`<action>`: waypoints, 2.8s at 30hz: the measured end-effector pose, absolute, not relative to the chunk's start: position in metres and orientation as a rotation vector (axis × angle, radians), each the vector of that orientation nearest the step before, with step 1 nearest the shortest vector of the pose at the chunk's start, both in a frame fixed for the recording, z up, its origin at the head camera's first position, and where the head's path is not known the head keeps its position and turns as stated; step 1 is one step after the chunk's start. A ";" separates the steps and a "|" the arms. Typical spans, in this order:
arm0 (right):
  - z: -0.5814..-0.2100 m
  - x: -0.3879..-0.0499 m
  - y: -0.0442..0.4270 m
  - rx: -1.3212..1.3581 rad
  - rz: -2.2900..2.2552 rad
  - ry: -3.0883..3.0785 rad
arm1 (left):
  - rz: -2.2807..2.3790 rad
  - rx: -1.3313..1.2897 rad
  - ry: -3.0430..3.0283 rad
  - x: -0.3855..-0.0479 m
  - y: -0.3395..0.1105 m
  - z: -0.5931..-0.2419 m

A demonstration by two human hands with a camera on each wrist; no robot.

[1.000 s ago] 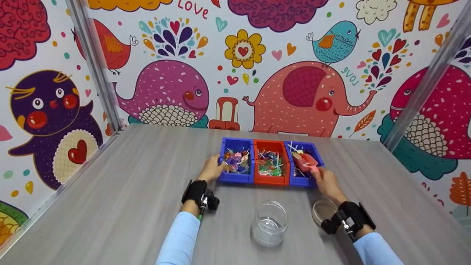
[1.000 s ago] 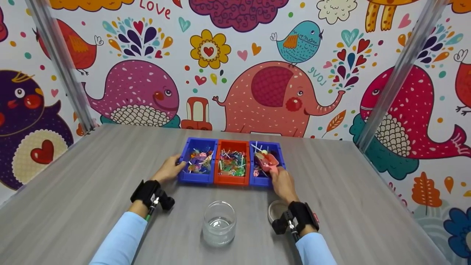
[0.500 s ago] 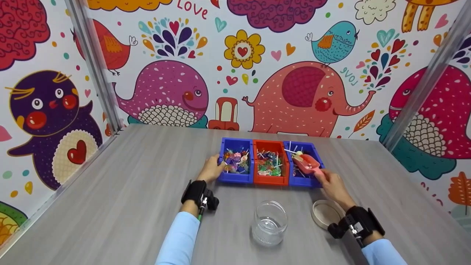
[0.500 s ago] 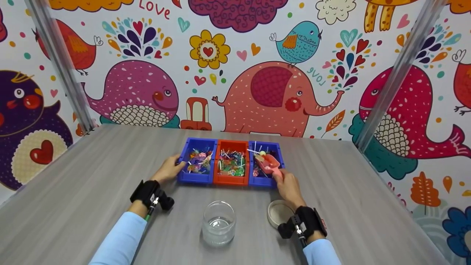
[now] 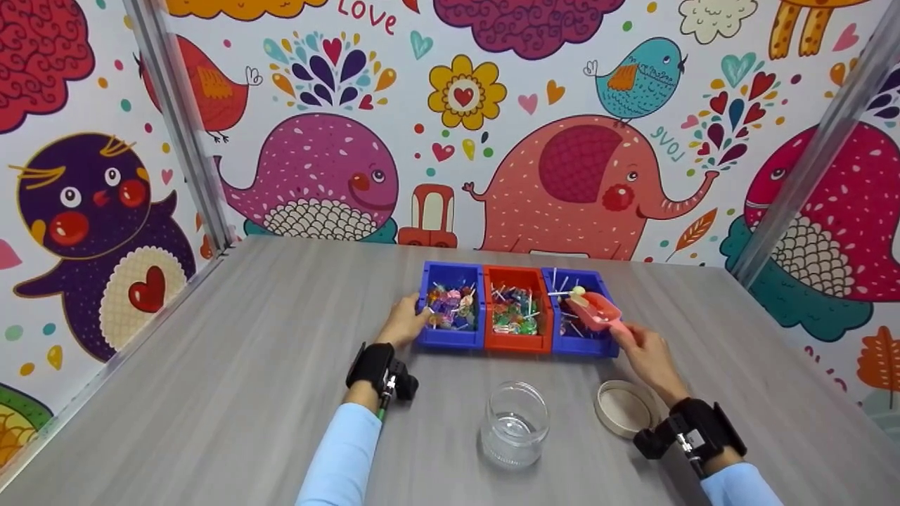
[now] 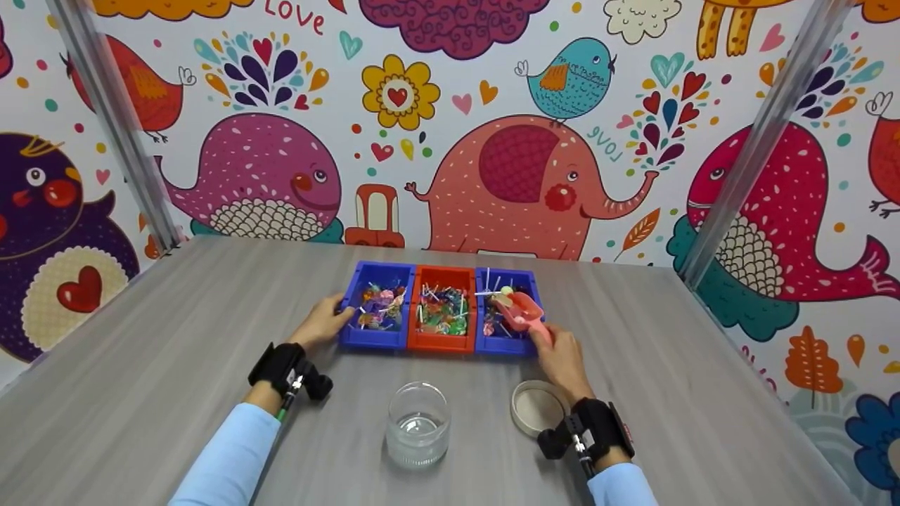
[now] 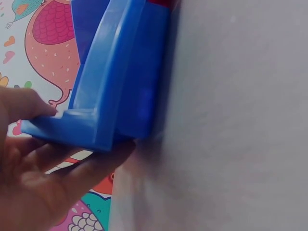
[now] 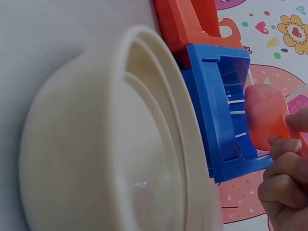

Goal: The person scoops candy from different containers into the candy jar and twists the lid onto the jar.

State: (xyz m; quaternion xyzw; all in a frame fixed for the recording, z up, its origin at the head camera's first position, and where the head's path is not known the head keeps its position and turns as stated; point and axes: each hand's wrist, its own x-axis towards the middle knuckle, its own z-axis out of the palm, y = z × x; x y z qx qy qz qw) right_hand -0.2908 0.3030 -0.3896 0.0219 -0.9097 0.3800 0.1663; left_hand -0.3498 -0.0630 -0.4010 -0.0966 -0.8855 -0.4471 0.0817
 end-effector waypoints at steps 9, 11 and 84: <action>-0.383 -0.287 0.305 0.081 1.017 -2.547 | -1.237 -0.420 -2.549 -0.404 -0.075 -0.459; -0.382 -0.287 0.305 0.100 1.010 -2.539 | -1.229 -0.420 -2.538 -0.412 -0.074 -0.466; -0.385 -0.275 0.315 0.016 1.170 -2.601 | -1.296 -0.299 -2.652 -0.363 -0.064 -0.414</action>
